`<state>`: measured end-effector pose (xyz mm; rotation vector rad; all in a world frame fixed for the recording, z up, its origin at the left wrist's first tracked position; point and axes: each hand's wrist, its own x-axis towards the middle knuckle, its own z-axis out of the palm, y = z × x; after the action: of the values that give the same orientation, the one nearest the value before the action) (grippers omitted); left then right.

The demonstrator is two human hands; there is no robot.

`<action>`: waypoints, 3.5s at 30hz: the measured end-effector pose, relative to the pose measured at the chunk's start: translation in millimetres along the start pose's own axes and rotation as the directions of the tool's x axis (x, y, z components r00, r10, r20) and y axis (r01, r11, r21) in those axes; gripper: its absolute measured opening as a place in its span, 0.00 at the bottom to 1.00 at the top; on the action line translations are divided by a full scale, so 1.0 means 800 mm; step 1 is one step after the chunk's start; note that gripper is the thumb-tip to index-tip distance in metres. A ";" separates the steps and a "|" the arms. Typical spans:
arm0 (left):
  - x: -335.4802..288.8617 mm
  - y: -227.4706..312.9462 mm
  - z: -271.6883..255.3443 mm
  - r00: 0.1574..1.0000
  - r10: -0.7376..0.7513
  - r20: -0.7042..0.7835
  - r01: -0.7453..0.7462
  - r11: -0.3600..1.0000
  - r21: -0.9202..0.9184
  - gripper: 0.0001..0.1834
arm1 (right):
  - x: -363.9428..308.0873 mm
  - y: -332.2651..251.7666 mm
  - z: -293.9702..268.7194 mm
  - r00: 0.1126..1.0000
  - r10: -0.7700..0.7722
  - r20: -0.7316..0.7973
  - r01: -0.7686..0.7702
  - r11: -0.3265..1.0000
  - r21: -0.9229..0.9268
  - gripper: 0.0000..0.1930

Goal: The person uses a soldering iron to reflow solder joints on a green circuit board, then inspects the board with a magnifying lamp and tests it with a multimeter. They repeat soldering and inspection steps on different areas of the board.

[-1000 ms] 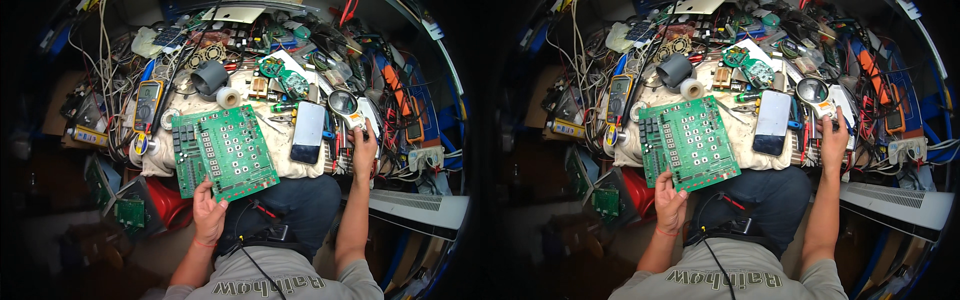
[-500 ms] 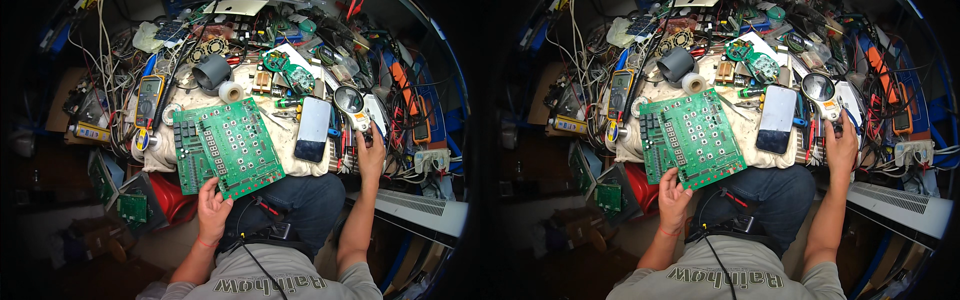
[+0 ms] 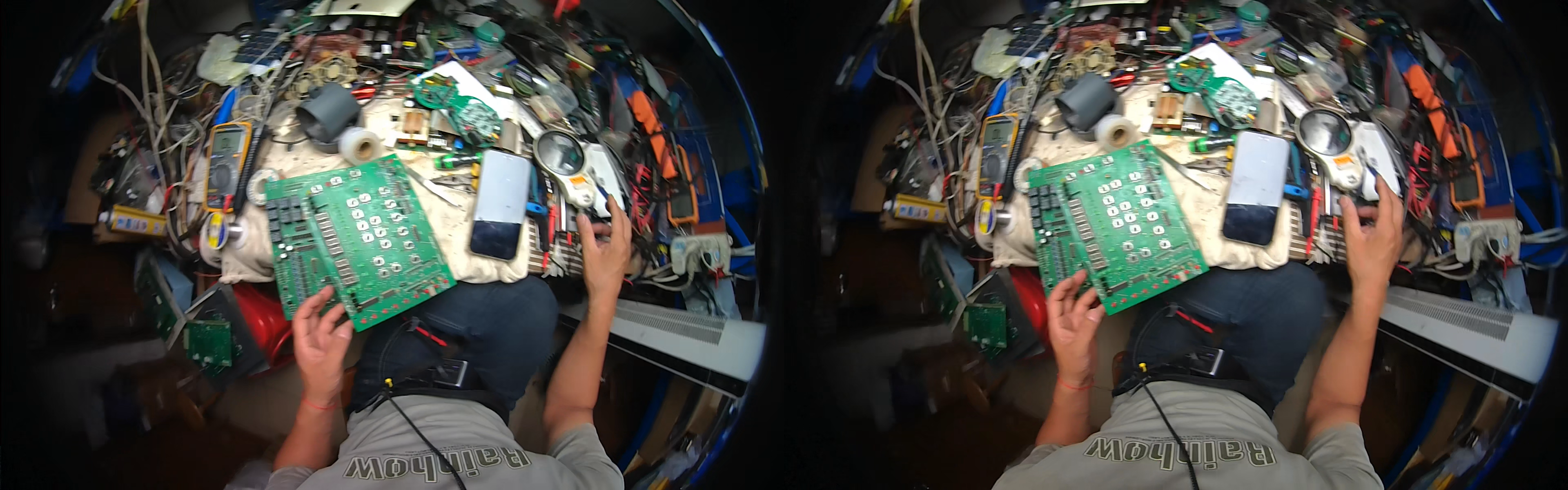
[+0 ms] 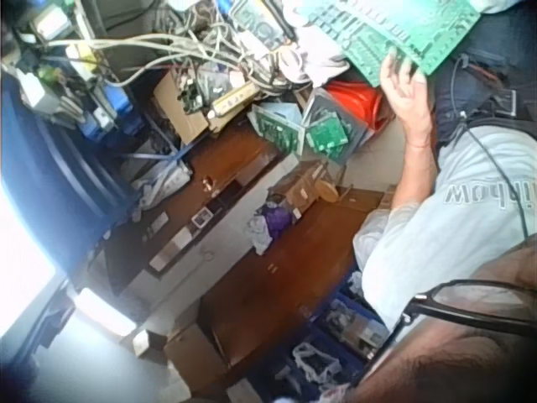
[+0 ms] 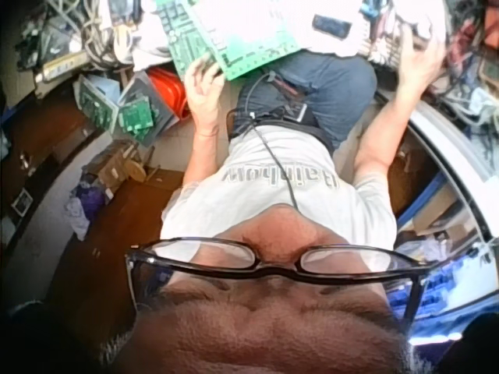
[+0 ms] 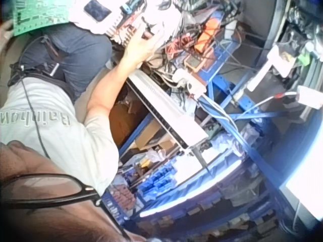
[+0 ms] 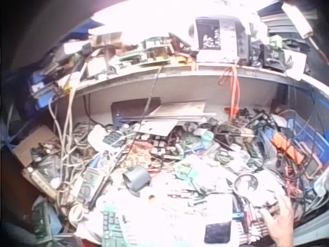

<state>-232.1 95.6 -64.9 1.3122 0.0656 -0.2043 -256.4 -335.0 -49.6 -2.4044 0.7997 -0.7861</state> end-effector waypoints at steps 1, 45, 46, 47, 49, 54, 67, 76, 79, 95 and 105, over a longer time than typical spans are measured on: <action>0.000 0.001 -0.004 0.999 0.039 0.002 -0.039 0.999 0.003 0.33 | -0.002 0.000 -0.003 0.999 0.015 -0.033 -0.014 1.000 0.028 0.30; 0.133 -0.051 -0.184 0.853 0.391 -0.346 -0.151 0.819 0.553 0.19 | -0.161 -0.109 0.036 0.573 -0.327 0.751 0.028 0.924 0.381 0.10; 0.144 -0.056 -0.188 0.864 0.389 -0.320 -0.138 0.794 0.592 0.20 | -0.160 -0.108 0.036 0.568 -0.342 0.749 0.022 0.916 0.401 0.10; 0.154 -0.059 -0.192 0.881 0.365 -0.301 -0.103 0.769 0.631 0.21 | -0.158 -0.108 0.036 0.551 -0.307 0.776 0.002 0.930 0.367 0.10; 0.164 -0.059 -0.200 0.906 0.300 -0.300 -0.080 0.816 0.573 0.23 | -0.153 -0.104 0.032 0.556 -0.362 0.749 0.035 0.910 0.414 0.11; 0.136 -0.041 -0.201 0.893 0.262 -0.365 -0.068 0.883 0.465 0.24 | -0.139 -0.083 0.008 0.649 -0.283 0.706 -0.103 0.887 0.450 0.11; 0.165 0.030 -0.225 0.753 0.447 -0.482 -0.262 0.877 0.404 0.18 | -0.125 -0.032 0.000 0.784 0.008 0.621 -0.383 0.793 0.473 0.10; 0.234 0.080 -0.224 0.815 0.392 -0.427 -0.209 0.886 0.414 0.16 | -0.129 -0.027 0.007 0.810 0.020 0.586 -0.371 0.792 0.486 0.10; 0.245 0.080 -0.223 0.853 0.385 -0.351 -0.202 0.866 0.458 0.16 | -0.129 -0.029 0.008 0.808 0.024 0.588 -0.371 0.797 0.477 0.10; 0.242 0.013 -0.271 0.823 0.205 -0.529 -0.103 0.971 0.217 0.13 | -0.126 -0.021 0.013 0.784 0.071 0.616 -0.402 0.814 0.419 0.11; 0.193 -0.067 -0.299 0.953 0.010 -0.304 0.051 0.980 0.192 0.21 | -0.127 -0.023 0.017 0.772 0.067 0.632 -0.394 0.831 0.393 0.12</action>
<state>-74.4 295.7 -202.7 1.5349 0.3280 -0.0241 -308.3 -251.6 -85.4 -1.8362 0.5279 -0.0714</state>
